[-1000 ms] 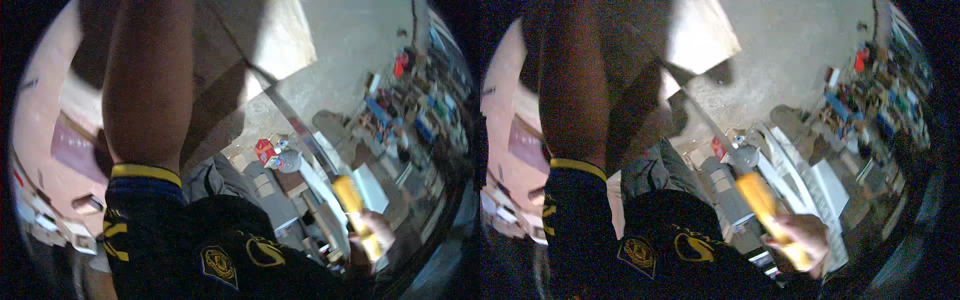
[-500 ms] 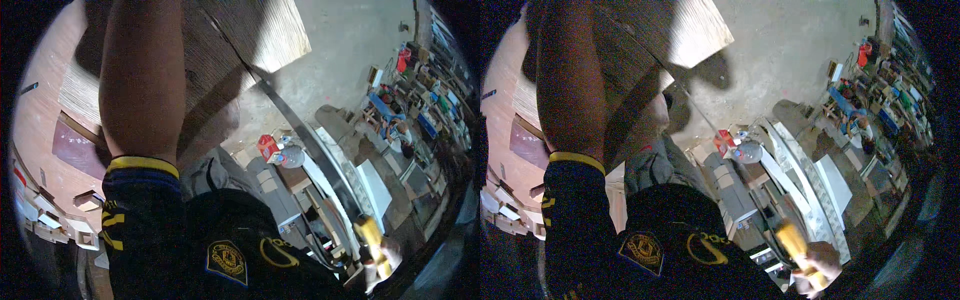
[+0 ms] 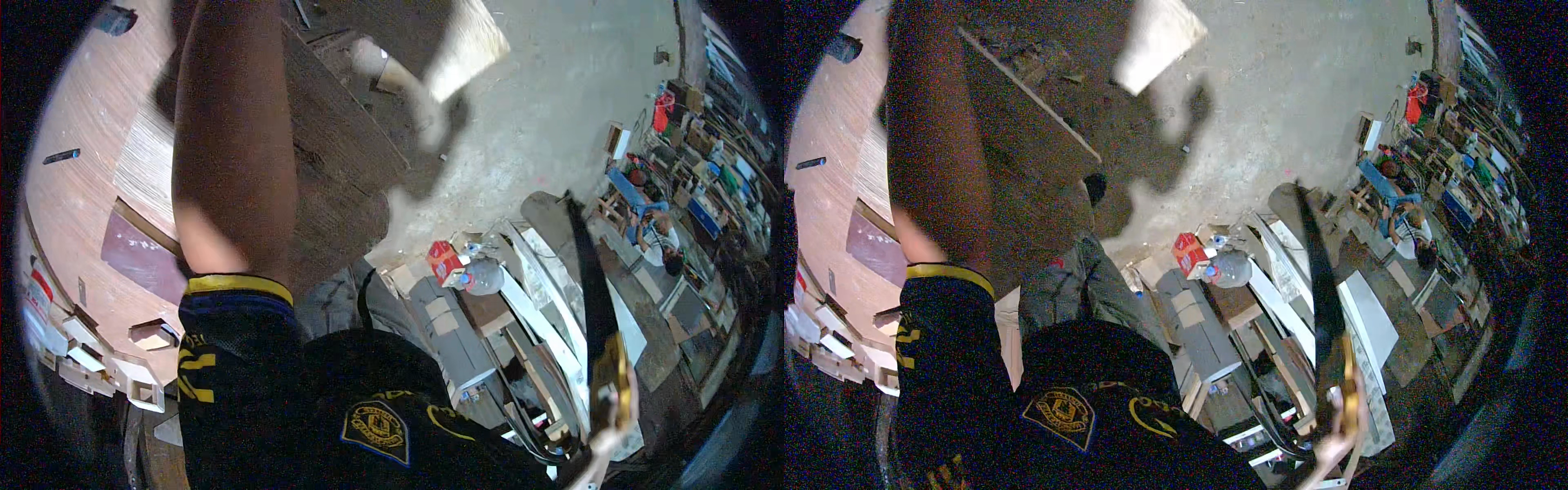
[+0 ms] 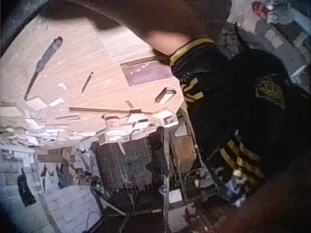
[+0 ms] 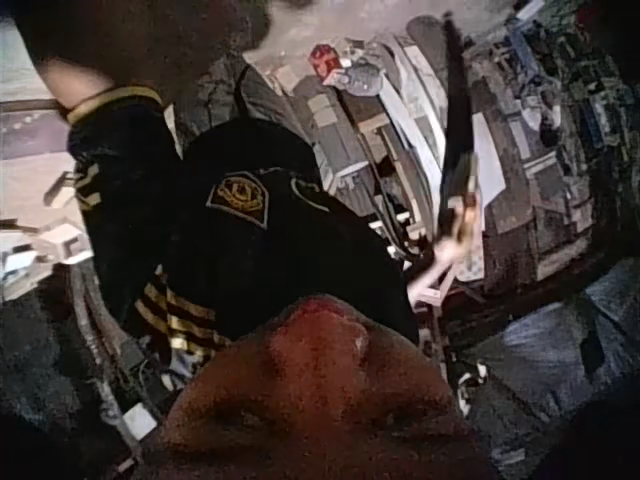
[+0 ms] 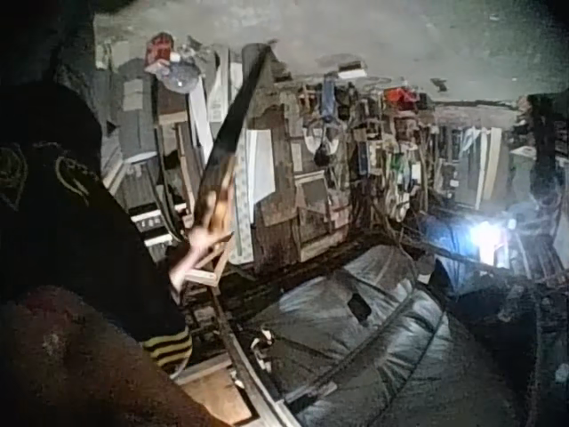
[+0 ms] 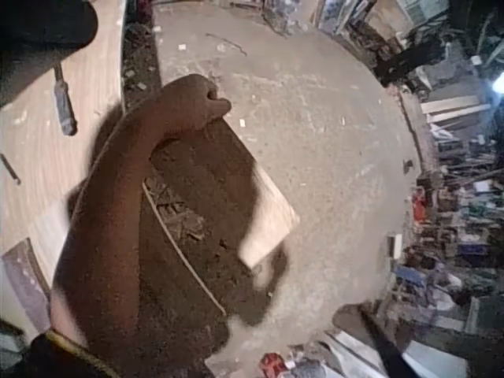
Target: Cutting a small piece of wood with a hand saw and then sanding the edges with a sanding block.
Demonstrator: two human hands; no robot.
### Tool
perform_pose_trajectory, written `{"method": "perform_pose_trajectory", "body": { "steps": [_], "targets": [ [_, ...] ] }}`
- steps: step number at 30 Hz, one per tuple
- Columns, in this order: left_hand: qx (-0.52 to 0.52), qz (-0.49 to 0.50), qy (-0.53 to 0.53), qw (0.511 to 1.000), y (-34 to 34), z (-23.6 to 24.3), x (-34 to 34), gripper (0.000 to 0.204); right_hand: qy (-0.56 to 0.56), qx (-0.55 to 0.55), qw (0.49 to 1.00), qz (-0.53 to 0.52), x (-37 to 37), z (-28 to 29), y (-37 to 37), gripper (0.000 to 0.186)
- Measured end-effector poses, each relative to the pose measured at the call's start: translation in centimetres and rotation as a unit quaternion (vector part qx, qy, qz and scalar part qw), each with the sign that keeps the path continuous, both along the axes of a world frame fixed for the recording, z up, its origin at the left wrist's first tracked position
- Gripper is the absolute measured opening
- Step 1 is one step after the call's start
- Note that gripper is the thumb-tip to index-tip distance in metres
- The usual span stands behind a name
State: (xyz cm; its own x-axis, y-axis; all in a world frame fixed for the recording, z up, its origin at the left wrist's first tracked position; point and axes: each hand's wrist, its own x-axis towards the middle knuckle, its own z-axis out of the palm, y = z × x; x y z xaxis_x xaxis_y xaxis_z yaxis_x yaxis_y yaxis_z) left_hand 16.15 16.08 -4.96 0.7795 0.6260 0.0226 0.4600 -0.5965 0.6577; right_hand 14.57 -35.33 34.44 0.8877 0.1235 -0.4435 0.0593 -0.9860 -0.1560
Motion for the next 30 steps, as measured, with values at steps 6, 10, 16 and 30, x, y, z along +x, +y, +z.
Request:
{"method": "perform_pose_trajectory", "body": {
  "steps": [6,10,16,30],
  "targets": [
    [-0.061,0.200,-0.115,0.971,0.6,-0.9,-0.7,0.051,0.060,-0.036,0.997,-0.017,1.6,-17.7,-9.4,0.039],
    [-0.273,0.281,-0.078,0.917,-1.4,0.9,0.0,0.073,0.166,0.232,0.947,-0.151,-1.4,-21.2,-8.4,0.039],
    [-0.459,0.326,-0.210,0.799,-1.6,1.2,-0.7,0.066,0.111,0.177,0.978,0.004,-5.0,-21.4,-11.1,0.031],
    [-0.707,0.232,-0.334,0.578,-18.8,21.3,-14.8,0.051,0.026,0.455,0.888,0.064,8.9,-23.4,-5.0,0.035]
  ]
}}
